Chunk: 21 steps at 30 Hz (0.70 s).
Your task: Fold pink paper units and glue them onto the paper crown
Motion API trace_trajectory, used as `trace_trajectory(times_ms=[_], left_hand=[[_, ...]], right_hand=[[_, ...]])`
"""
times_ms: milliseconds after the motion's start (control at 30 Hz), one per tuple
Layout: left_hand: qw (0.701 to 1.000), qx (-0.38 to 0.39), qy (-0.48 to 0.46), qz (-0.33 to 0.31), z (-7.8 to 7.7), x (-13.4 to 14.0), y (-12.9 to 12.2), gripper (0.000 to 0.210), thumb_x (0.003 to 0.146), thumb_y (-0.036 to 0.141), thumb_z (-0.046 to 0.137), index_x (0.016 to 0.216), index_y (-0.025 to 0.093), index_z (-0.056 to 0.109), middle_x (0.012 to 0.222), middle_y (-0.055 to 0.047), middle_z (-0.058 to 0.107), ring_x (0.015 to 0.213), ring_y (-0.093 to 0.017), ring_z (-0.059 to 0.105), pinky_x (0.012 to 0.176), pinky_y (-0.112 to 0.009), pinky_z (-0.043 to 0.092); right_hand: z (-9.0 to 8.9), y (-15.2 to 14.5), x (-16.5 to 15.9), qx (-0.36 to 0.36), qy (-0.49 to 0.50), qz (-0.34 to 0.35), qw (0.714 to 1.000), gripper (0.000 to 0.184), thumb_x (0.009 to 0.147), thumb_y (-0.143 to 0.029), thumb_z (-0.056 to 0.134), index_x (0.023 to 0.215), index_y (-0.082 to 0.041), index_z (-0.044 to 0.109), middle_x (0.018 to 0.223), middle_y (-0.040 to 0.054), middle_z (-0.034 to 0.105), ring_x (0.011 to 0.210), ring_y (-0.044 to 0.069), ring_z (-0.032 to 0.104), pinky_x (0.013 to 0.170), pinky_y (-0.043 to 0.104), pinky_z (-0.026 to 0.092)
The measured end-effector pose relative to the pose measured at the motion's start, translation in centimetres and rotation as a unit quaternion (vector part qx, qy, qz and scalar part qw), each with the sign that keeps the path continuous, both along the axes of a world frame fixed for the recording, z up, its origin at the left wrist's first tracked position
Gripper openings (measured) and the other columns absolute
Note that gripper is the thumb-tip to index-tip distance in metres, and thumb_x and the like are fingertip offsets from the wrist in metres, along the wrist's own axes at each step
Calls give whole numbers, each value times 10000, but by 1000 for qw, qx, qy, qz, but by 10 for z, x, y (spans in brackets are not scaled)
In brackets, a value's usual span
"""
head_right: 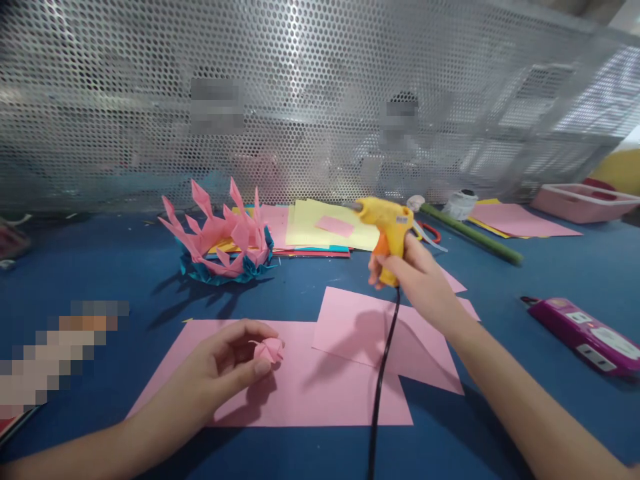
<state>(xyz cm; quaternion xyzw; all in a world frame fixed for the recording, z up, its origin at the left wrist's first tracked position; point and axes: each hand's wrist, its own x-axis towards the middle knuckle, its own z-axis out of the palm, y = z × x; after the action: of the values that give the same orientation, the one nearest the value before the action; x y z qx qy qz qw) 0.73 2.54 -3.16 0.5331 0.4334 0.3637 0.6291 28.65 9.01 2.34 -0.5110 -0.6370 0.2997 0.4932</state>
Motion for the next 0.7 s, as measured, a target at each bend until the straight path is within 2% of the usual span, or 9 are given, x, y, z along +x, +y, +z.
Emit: trace_trajectory(times_ms=[100,200,300,500,700], left_hand=[[1000,-2,1,-4,1,1,0,257,828,363,732,982,191,618,820,17,651,725,-127,586,655,-245,477],[1000,2,-2,0,2,2,0,256,816,366,738,968,191,630,838,16,642,767,-132,579,683,-243,476],[1000,0,-2,2,2,2,1,266,821,389,727,972,191,635,859,8,648,772,-137,579,693,-252,480],[1000,-7,1,3,3,1,1,341,800,440,738,993,184,622,877,-6,649,802,-154,570,700,-262,471],[1000,-12,2,6,3,2,1,301,815,416,732,985,189,630,865,13,617,818,-144,550,726,-248,451]], right_hand=[[-20,-4,-6,-9,-61,3,998,76,774,-248,507,833,-224,464,632,-55,526,513,123,504,490,266,421],[-30,-11,-13,-23,-125,-1,992,97,746,-202,513,823,-228,460,612,-71,480,501,119,448,474,254,370],[-32,-16,-20,-28,-171,7,985,160,748,-240,572,857,-229,455,640,-72,475,513,122,436,467,249,353],[-33,-24,-27,-6,-211,17,977,354,769,-426,670,967,-219,462,615,-84,466,490,123,445,445,241,379],[-31,-30,-36,76,-236,-22,968,258,780,-367,635,909,-216,469,547,-92,462,413,100,398,384,218,329]])
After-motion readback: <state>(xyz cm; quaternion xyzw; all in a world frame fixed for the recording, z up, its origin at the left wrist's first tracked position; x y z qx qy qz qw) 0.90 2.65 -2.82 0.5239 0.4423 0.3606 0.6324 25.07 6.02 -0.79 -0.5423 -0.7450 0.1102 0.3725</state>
